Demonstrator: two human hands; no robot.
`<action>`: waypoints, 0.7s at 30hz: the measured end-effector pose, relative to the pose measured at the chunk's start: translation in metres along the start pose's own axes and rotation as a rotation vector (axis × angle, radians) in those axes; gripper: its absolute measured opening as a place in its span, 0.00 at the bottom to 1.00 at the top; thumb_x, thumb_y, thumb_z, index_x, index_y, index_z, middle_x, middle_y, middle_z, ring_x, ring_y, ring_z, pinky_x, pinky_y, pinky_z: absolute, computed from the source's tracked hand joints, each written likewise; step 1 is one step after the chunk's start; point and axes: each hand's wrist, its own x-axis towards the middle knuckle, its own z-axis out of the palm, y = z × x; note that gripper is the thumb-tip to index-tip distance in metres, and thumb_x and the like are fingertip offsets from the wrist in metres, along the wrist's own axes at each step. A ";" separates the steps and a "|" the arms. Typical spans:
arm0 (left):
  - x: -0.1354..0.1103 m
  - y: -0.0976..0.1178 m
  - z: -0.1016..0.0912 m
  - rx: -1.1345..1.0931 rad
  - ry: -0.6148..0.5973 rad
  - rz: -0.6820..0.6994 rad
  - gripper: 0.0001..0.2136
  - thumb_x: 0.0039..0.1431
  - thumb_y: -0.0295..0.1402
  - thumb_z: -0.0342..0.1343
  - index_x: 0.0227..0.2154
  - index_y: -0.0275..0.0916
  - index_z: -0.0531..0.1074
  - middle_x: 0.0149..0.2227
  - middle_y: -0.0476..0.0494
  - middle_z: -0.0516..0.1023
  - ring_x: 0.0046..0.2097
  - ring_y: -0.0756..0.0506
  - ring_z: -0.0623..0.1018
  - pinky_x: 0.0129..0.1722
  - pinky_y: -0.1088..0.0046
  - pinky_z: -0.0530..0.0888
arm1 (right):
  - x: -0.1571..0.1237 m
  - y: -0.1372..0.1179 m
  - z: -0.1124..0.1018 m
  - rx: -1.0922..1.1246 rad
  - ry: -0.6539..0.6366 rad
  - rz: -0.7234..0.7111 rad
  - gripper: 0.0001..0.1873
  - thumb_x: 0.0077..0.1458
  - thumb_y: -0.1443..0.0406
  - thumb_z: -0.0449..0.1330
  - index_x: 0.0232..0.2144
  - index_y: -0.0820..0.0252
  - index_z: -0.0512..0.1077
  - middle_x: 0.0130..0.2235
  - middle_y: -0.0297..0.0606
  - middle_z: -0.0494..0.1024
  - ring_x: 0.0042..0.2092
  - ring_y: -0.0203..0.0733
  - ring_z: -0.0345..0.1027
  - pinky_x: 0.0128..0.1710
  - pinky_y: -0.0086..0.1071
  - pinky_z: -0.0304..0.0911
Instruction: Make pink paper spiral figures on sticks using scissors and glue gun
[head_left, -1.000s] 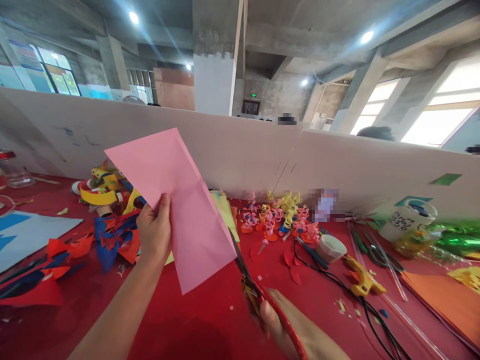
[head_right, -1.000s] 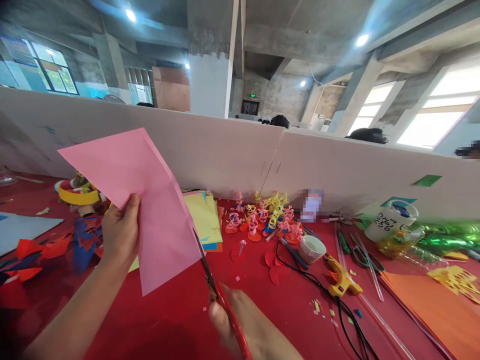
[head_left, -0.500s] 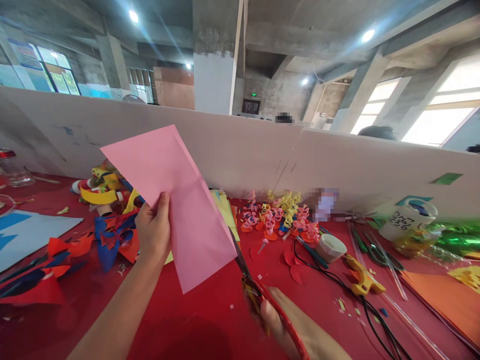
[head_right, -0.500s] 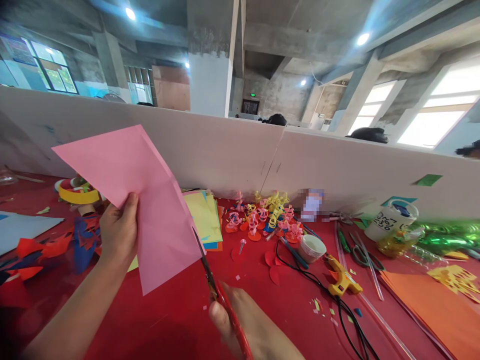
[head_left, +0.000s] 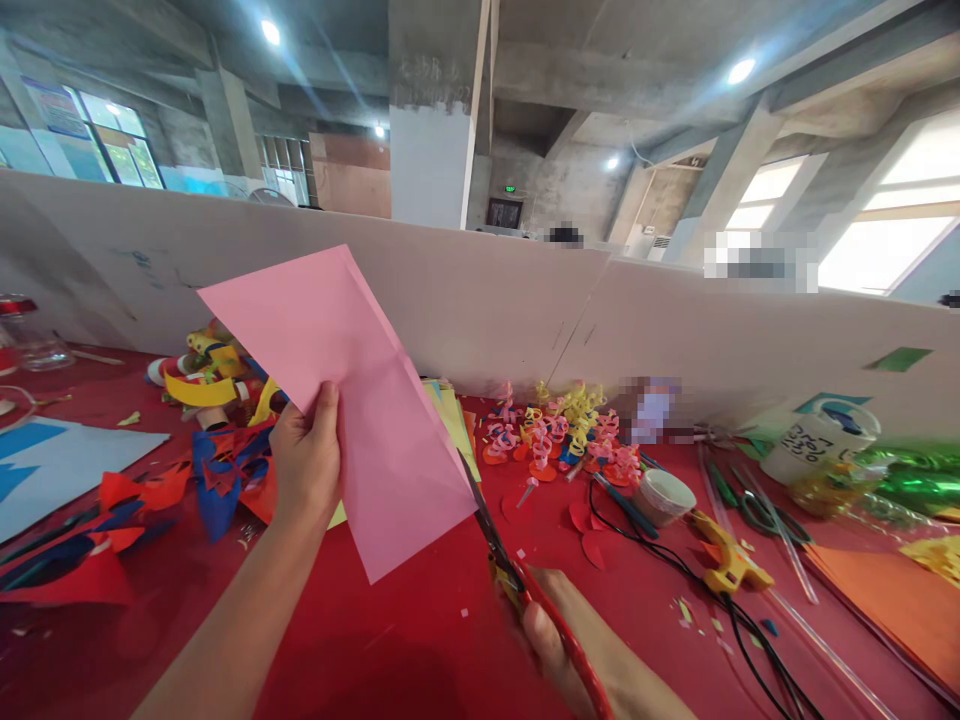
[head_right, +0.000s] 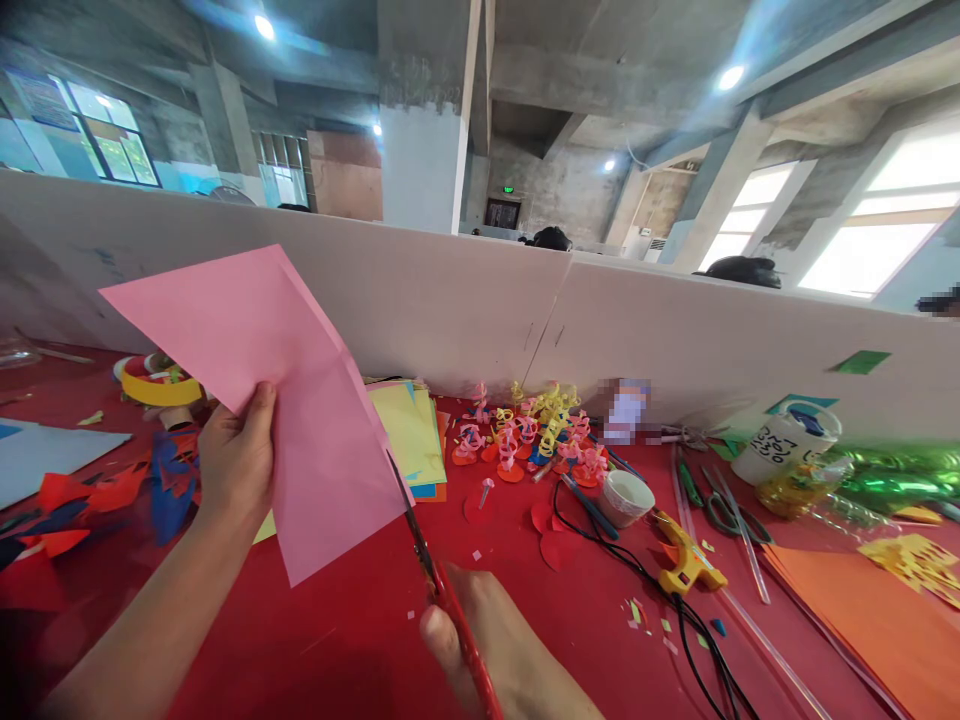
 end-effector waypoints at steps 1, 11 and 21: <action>0.000 0.000 0.000 -0.008 0.000 -0.001 0.13 0.51 0.42 0.58 0.36 0.40 0.75 0.41 0.44 0.78 0.45 0.42 0.75 0.43 0.69 0.71 | 0.000 0.000 0.000 0.001 0.008 -0.001 0.30 0.55 0.40 0.35 0.23 0.59 0.56 0.25 0.32 0.59 0.25 0.33 0.51 0.25 0.26 0.54; 0.000 0.002 0.001 -0.058 -0.002 0.018 0.11 0.51 0.40 0.58 0.36 0.41 0.75 0.42 0.44 0.78 0.47 0.42 0.75 0.45 0.70 0.72 | 0.010 0.007 0.001 0.121 -0.037 -0.089 0.32 0.51 0.37 0.37 0.20 0.58 0.49 0.21 0.28 0.49 0.24 0.31 0.42 0.21 0.28 0.39; 0.000 -0.001 0.004 -0.160 0.002 -0.030 0.12 0.51 0.40 0.59 0.36 0.39 0.75 0.42 0.43 0.78 0.47 0.41 0.75 0.46 0.68 0.72 | 0.009 0.023 0.007 0.062 0.007 -0.020 0.34 0.49 0.35 0.36 0.18 0.58 0.51 0.19 0.27 0.50 0.21 0.30 0.42 0.19 0.27 0.40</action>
